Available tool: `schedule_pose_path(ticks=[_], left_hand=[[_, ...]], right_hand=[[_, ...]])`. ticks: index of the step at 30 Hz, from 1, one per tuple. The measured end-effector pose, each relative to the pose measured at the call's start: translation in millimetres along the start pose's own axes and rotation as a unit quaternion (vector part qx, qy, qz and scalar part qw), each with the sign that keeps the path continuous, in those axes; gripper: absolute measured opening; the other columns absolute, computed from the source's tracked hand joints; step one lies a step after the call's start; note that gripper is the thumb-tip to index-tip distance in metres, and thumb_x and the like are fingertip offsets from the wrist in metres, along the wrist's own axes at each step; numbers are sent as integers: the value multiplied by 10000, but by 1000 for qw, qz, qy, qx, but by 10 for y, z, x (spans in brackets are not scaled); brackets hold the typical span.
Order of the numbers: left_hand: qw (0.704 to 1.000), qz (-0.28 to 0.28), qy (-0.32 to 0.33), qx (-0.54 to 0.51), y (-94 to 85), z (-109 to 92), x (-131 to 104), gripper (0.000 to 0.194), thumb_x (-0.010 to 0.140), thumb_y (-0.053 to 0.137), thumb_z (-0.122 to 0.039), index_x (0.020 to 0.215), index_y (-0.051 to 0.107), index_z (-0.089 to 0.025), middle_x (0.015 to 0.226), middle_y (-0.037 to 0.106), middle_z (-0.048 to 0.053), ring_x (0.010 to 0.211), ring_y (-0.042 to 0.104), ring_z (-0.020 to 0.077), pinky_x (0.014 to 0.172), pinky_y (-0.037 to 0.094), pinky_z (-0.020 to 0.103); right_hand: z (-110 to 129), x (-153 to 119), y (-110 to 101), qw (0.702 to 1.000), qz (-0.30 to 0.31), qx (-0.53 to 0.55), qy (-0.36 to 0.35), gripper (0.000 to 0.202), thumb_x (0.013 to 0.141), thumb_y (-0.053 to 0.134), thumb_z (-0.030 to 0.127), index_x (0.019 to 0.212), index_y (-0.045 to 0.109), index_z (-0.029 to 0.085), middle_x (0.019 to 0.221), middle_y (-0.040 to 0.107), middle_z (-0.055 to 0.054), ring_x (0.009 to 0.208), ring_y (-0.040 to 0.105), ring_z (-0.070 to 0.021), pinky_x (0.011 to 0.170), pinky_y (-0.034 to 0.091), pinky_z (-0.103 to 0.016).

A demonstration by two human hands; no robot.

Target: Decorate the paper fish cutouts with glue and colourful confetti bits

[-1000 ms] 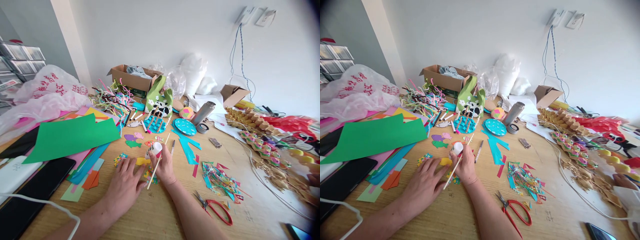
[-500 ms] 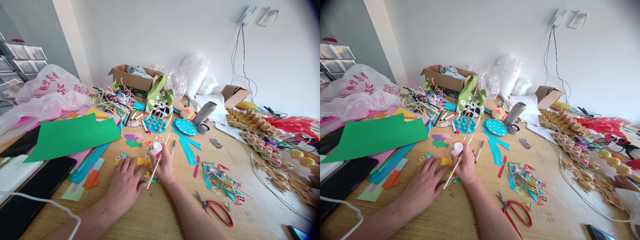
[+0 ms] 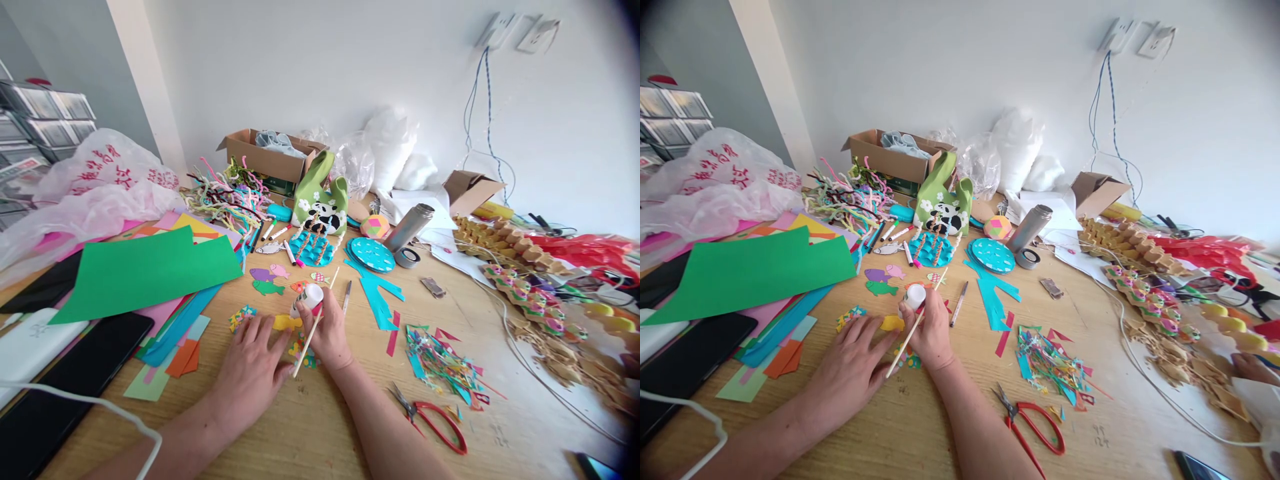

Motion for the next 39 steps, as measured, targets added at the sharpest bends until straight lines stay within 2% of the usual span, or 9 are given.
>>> schedule_pose_path(ticks=[12,19,25,33,39], left_hand=[[1000,8,-2,3,-10,0,5,427,875,606,-365,1289,587,-260,1288,549,127,1249,462,337,1098,351,565],[1000,6,-2,9,16,4,2,440,885,597,-406,1300,594,-257,1332,537,147,1280,447,358,1094,357,567],[1000,13,-4,1,-2,-1,7,454,869,623,-372,1306,584,-259,1312,547,138,1261,463,348,1102,349,574],[1000,10,-3,8,6,6,0,447,884,596,-408,1301,590,-246,1336,542,139,1279,452,349,1110,346,555],[1000,18,-6,0,12,12,12,438,893,581,-425,1295,592,-253,1320,556,133,1269,463,342,1114,341,562]], right_hand=[[6,-2,15,1000,2,2,2,153,896,566,294,841,445,219,719,488,23,629,463,-139,591,394,-268],[14,-10,-62,1000,-25,10,4,113,898,568,287,913,478,220,752,513,8,654,482,-153,602,402,-281],[-8,-3,10,1000,3,11,9,143,899,568,301,859,460,217,734,503,15,636,475,-144,600,400,-275],[10,-12,-48,1000,-16,14,7,112,899,568,286,934,489,215,759,528,7,663,494,-155,615,402,-279],[5,-5,-5,1000,-4,10,3,136,896,577,292,870,468,215,734,508,17,641,476,-145,602,388,-269]])
Point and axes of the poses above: each hand's wrist, its own x-axis towards the middle knuckle, its own y-axis out of the palm, z = x × y, the point moved 9 cm from there along x, towards the middle knuckle
